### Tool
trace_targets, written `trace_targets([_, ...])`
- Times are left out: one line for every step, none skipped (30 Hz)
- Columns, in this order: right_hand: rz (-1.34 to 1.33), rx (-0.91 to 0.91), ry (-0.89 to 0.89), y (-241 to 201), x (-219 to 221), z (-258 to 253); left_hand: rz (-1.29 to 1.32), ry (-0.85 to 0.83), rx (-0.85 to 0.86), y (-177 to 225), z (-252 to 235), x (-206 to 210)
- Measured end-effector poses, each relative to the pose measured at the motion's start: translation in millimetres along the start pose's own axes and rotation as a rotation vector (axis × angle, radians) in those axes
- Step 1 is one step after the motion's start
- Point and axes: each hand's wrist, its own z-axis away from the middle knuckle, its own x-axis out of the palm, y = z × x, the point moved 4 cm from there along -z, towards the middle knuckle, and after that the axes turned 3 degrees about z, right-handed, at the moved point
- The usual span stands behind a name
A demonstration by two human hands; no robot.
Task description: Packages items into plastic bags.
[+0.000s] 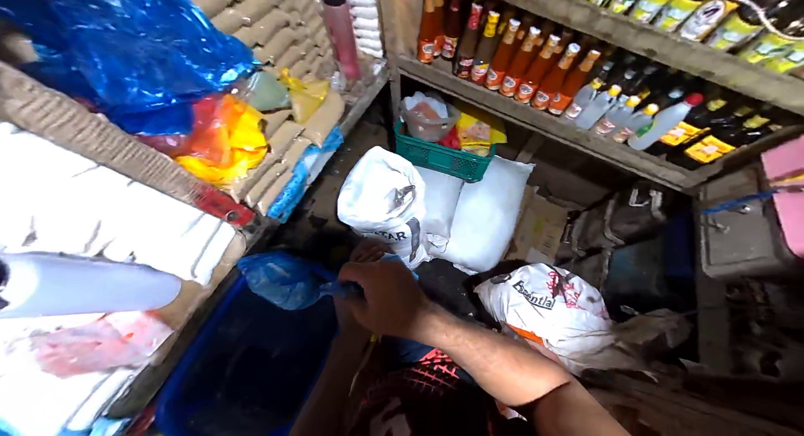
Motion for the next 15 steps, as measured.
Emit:
trace_targets([-0.015, -0.015, 0.026, 3, -4, 3, -0.015, 0.031, 0.12, -8, -3, 7])
trace_targets([-0.04, -0.037, 0.071, 7, -8, 7, -0.037, -0.001, 0.176, -5, -8, 9])
trace_targets([-0.082, -0.058, 0.121, 12, -12, 12, -0.048, -0.006, 0.202, 2, -11, 8])
trace_targets([-0.141, -0.076, 0.173, 18, -17, 18, -0.064, 0.029, 0.22, 9, -12, 7])
trace_targets([-0.212, -0.083, 0.214, 25, -22, 25, -0.091, 0.059, 0.257, 13, -13, 7])
trace_targets([-0.263, -0.065, 0.223, 33, -28, 34, -0.111, 0.069, 0.298, 13, -13, 9])
trace_targets([-0.271, -0.018, 0.185, 43, -34, 42, -0.116, 0.065, 0.341, 10, -14, 10])
trace_targets([-0.249, 0.04, 0.121, 55, -36, 50, -0.129, 0.047, 0.364, 4, -17, 13])
trace_targets([-0.213, 0.087, 0.062, 67, -36, 56, -0.148, 0.033, 0.361, -2, -19, 15])
trace_targets([-0.172, 0.125, 0.02, 81, -31, 61, -0.148, 0.027, 0.338, -6, -21, 16])
trace_targets([-0.13, 0.164, -0.013, 92, -23, 63, -0.121, 0.011, 0.301, -8, -23, 15])
trace_targets([-0.094, 0.198, -0.036, 101, -13, 63, -0.065, -0.011, 0.256, -10, -24, 13])
trace_targets([-0.068, 0.222, -0.043, 106, 0, 60, 0.023, -0.028, 0.221, -8, -24, 11])
trace_targets([-0.046, 0.226, -0.024, 109, 12, 55, 0.109, -0.039, 0.194, -3, -23, 6])
trace_targets([-0.03, 0.22, 0.009, 110, 23, 47, 0.15, -0.04, 0.172, 7, -21, 0])
